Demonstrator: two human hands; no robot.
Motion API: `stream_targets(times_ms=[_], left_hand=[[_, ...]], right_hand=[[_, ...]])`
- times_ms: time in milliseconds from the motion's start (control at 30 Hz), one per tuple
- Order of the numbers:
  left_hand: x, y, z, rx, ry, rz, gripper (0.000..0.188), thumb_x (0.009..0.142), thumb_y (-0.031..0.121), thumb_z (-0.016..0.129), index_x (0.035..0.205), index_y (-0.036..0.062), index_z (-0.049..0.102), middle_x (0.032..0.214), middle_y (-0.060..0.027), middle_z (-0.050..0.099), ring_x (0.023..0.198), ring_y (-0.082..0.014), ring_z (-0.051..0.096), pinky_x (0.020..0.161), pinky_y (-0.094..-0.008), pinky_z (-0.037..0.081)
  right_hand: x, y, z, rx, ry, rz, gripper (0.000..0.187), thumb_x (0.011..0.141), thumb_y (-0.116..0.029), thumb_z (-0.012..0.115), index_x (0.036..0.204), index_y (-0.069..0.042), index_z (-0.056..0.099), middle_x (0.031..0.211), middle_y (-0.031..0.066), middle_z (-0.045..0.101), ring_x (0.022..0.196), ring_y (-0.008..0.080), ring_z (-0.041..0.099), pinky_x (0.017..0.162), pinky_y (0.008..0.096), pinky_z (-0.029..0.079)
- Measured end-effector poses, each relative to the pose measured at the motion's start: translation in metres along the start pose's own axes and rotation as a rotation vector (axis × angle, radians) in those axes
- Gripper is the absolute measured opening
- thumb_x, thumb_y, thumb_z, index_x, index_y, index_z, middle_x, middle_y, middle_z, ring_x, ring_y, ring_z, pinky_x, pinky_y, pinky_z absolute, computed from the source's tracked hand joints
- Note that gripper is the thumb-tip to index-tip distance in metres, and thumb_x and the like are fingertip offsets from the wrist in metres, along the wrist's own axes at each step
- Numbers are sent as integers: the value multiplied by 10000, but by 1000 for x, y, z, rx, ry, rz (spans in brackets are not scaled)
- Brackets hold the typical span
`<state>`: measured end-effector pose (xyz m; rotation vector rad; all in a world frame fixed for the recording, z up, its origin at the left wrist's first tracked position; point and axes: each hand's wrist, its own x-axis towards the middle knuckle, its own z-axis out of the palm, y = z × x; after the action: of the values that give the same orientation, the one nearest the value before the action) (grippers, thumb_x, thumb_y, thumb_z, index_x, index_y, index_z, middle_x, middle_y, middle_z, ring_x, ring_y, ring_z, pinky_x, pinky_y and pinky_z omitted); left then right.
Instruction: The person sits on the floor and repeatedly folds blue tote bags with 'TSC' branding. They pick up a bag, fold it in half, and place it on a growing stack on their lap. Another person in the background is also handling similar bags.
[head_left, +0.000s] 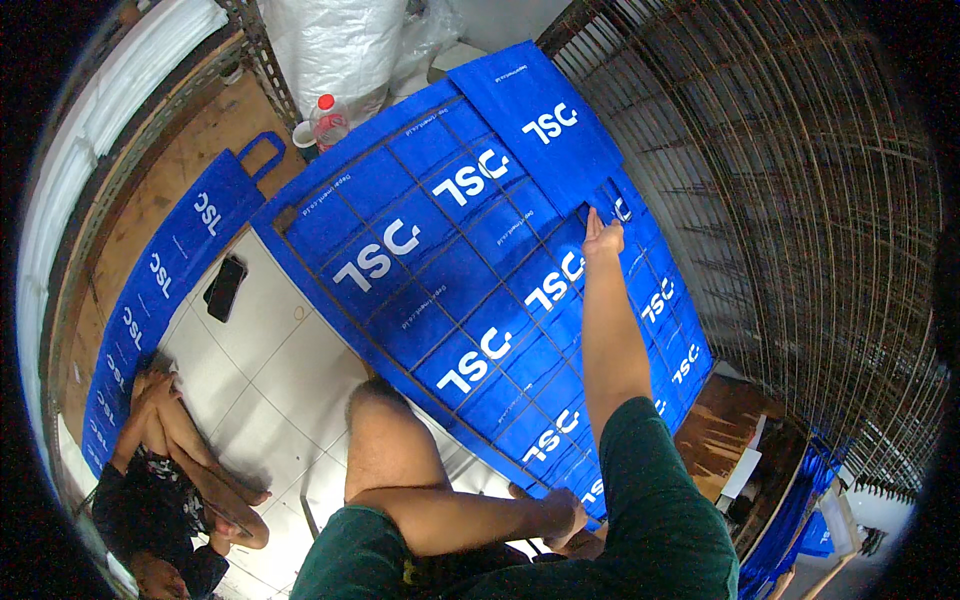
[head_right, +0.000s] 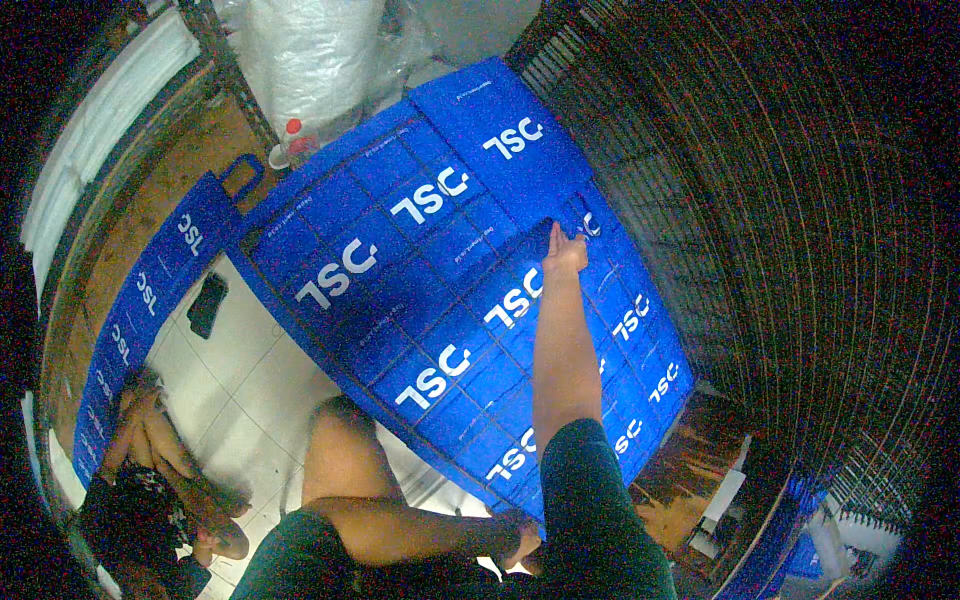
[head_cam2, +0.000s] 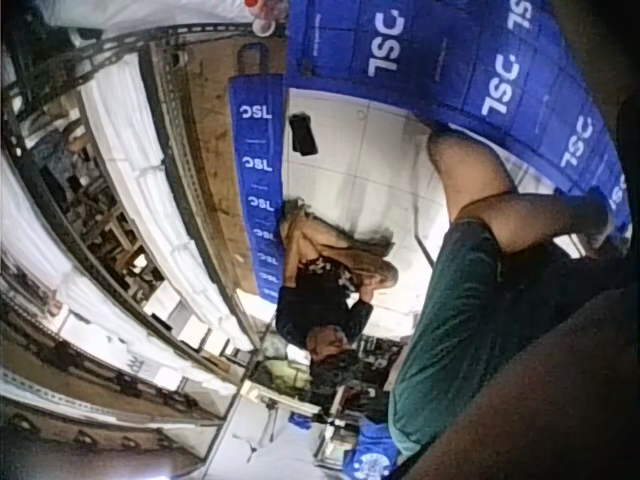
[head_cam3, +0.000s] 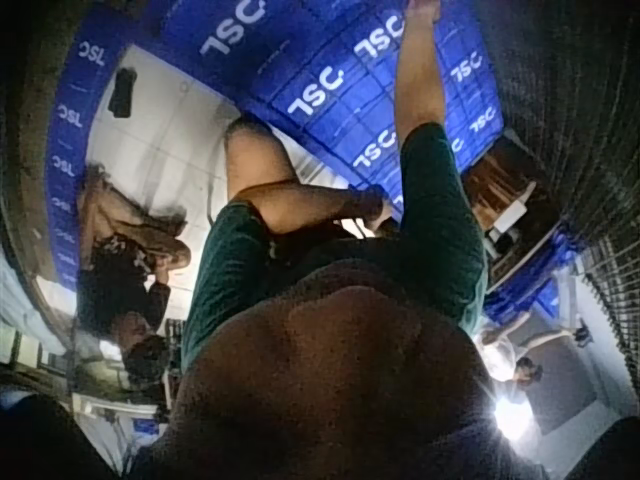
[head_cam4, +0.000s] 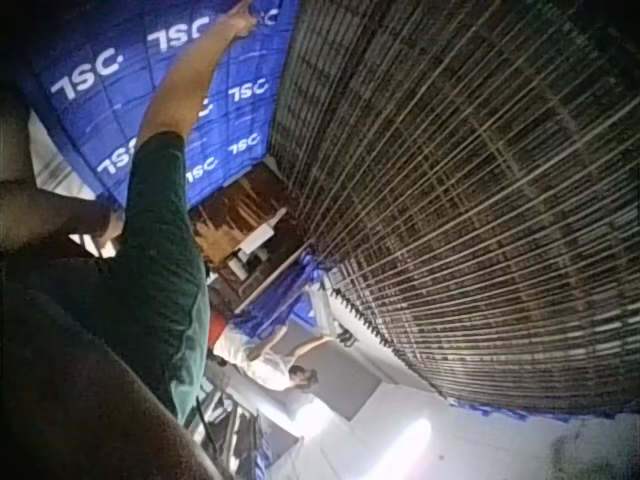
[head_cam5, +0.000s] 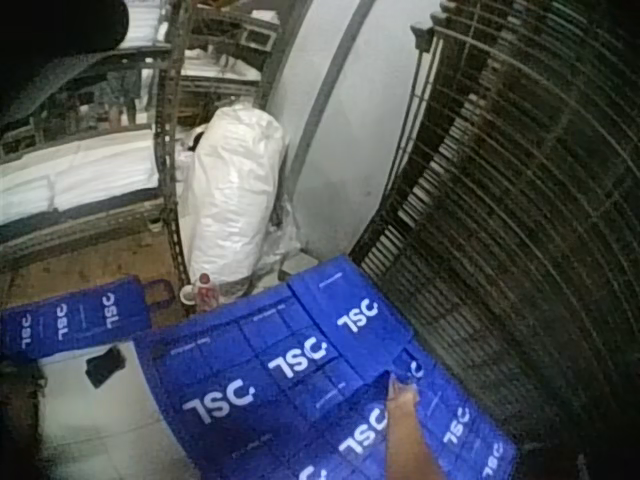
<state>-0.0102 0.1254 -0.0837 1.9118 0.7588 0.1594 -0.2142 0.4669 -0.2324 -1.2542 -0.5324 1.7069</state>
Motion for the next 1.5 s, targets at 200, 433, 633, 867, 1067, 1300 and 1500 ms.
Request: stream_targets(times_ms=[200,433,633,867,1067,1300,1500], left_hand=[[1,-17,23,-14,125,11,315,546,207,698,839,92,690,849,-109,663,802,-244,641,669,-360,506],[-4,-30,52,4,363,98,101,471,167,621,535,118,559,575,-94,578,577,-306,593,538,-427,484],[-40,-8,1,53,-115,-140,291,576,146,619,855,88,676,871,-128,651,860,-275,620,687,-403,496],[-42,-19,42,-9,-158,-129,442,589,342,678,881,20,595,815,-142,620,805,-295,607,689,-417,480],[-52,-27,63,-168,-170,-253,407,588,375,723,760,41,566,790,-135,618,723,-273,587,614,-384,451],[-51,-6,74,-34,-11,-357,466,644,446,691,892,81,543,848,-122,600,789,-277,567,660,-395,443],[-27,108,99,-97,-119,-133,475,744,415,644,1078,105,509,820,-105,610,753,-262,590,645,-392,451]], right_hand=[[-26,-18,-32,11,87,-63,497,910,-222,374,1359,-79,216,1267,288,353,1018,366,543,821,401,514],[-96,-58,-126,-324,165,-245,447,883,-207,498,1273,-106,304,891,149,562,738,263,621,558,312,508],[-175,-127,-252,-599,102,-426,515,858,-162,554,1290,-117,277,789,86,575,630,186,583,483,267,430],[-282,-210,-446,-921,46,-795,509,856,-84,550,1307,-86,314,712,34,556,573,91,519,493,202,410],[-391,-245,-603,-1387,452,-834,308,828,-109,573,1122,-34,525,590,39,527,568,91,478,508,251,435],[-453,-209,-686,-1417,591,-404,337,770,-263,626,942,23,577,868,184,571,770,275,574,720,345,458],[-455,-172,-678,-1700,926,-689,467,715,-287,628,1047,24,518,994,273,505,954,424,489,838,477,397]])
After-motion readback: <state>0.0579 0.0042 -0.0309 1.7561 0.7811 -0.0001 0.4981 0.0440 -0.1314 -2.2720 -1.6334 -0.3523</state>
